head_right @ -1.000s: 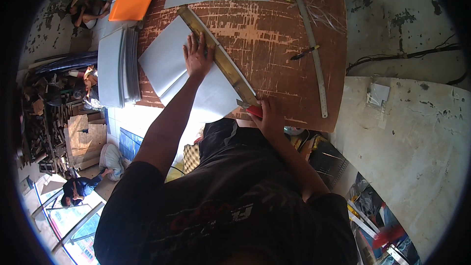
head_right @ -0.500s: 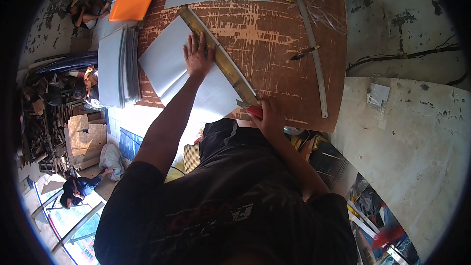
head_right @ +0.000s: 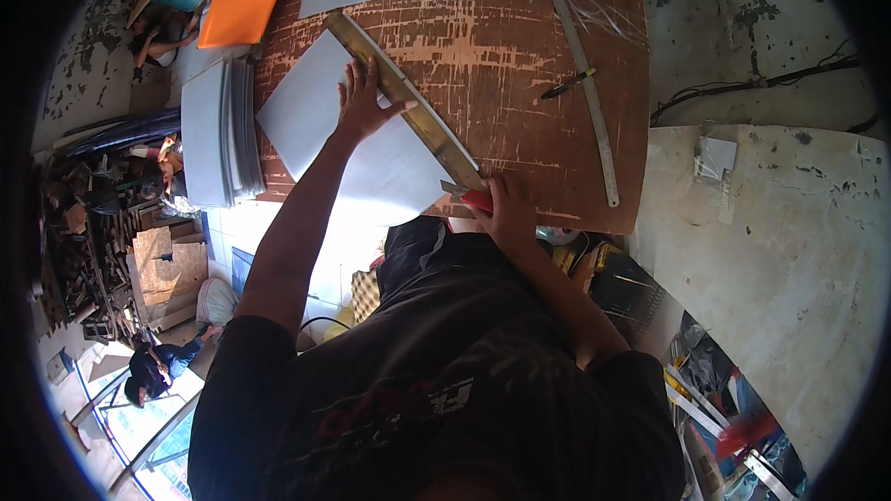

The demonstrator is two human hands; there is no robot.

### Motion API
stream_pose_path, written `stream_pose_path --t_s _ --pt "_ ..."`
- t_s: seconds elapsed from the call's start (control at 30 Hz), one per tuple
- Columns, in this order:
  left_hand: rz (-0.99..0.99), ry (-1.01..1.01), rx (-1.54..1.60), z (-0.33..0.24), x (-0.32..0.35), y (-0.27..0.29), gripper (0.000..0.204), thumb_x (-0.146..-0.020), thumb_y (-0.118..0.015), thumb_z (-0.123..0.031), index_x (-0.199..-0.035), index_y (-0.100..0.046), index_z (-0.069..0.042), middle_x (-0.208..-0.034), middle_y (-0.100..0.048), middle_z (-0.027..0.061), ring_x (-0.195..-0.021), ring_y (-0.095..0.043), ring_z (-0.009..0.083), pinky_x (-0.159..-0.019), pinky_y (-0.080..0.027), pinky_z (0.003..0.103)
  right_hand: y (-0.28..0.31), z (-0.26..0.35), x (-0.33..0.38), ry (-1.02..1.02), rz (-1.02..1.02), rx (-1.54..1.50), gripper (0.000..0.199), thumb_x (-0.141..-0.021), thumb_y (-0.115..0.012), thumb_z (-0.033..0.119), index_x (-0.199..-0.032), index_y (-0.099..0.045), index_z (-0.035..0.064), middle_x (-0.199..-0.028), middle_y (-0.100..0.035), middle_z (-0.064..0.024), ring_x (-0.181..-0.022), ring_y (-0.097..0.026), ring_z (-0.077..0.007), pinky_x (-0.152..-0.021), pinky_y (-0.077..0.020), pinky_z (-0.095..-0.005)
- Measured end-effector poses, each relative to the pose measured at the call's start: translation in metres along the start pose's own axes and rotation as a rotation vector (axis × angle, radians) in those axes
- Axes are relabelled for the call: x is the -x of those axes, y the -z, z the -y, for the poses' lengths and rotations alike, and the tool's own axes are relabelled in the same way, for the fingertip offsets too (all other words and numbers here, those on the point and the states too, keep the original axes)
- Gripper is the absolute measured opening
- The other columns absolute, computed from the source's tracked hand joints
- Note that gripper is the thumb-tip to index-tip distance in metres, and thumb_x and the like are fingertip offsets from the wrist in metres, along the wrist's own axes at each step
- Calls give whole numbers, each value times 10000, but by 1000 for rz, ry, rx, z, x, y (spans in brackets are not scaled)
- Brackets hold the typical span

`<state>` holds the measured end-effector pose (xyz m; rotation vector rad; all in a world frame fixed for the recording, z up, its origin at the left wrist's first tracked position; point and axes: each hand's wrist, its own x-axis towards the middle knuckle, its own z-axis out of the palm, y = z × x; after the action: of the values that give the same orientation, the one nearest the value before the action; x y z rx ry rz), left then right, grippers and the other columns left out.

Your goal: The person draws lines on white plastic sheets using a ruler and a marker, and cuts one of the sheets with shears.

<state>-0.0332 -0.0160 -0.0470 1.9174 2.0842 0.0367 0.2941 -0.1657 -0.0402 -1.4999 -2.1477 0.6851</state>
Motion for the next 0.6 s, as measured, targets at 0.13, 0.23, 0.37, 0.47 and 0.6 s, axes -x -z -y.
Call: stream_pose_path --t_s 0.13,0.23,0.37,0.47,0.6 --pt "82 -8 -17 4 0 10 1529 -620 -715 -889 -1637 52 -44 -1650 120 357 -1554 123 471 -1225 -43 655 -3 0 0 4 -32 -41 505 -768 -866 318 -1136 -610 85 -1087 -599 -127 -1007 -624 -364 -824 -529 -465" --pt "102 -26 14 6 -1 13 1555 -586 -756 -876 -1640 30 -45 -1642 120 374 -1548 134 483 -1208 -20 672 -4 1 0 -8 -25 -51 494 -769 -866 311 -1125 -612 81 -1085 -594 -124 -1000 -624 -359 -824 -528 -461" --pt "107 22 -44 -8 3 18 1547 -589 -777 -843 -1633 10 -15 -1657 100 348 -1557 102 472 -1204 -74 694 -3 1 1 -10 -22 -49 494 -769 -865 304 -1124 -609 76 -1090 -587 -132 -1010 -614 -365 -837 -522 -462" --pt "107 12 -175 -22 7 15 1514 -618 -780 -815 -1623 -9 15 -1671 55 324 -1567 59 454 -1199 -121 708 -2 2 0 -10 -17 -45 502 -766 -867 302 -1129 -606 73 -1099 -586 -135 -1034 -601 -367 -858 -514 -469" --pt "154 -27 -156 -12 11 7 1484 -657 -745 -825 -1610 -22 54 -1687 17 289 -1578 34 421 -1199 -120 713 0 5 -1 -14 -12 -52 521 -759 -872 303 -1142 -605 73 -1112 -586 -136 -1071 -583 -374 -885 -500 -486"
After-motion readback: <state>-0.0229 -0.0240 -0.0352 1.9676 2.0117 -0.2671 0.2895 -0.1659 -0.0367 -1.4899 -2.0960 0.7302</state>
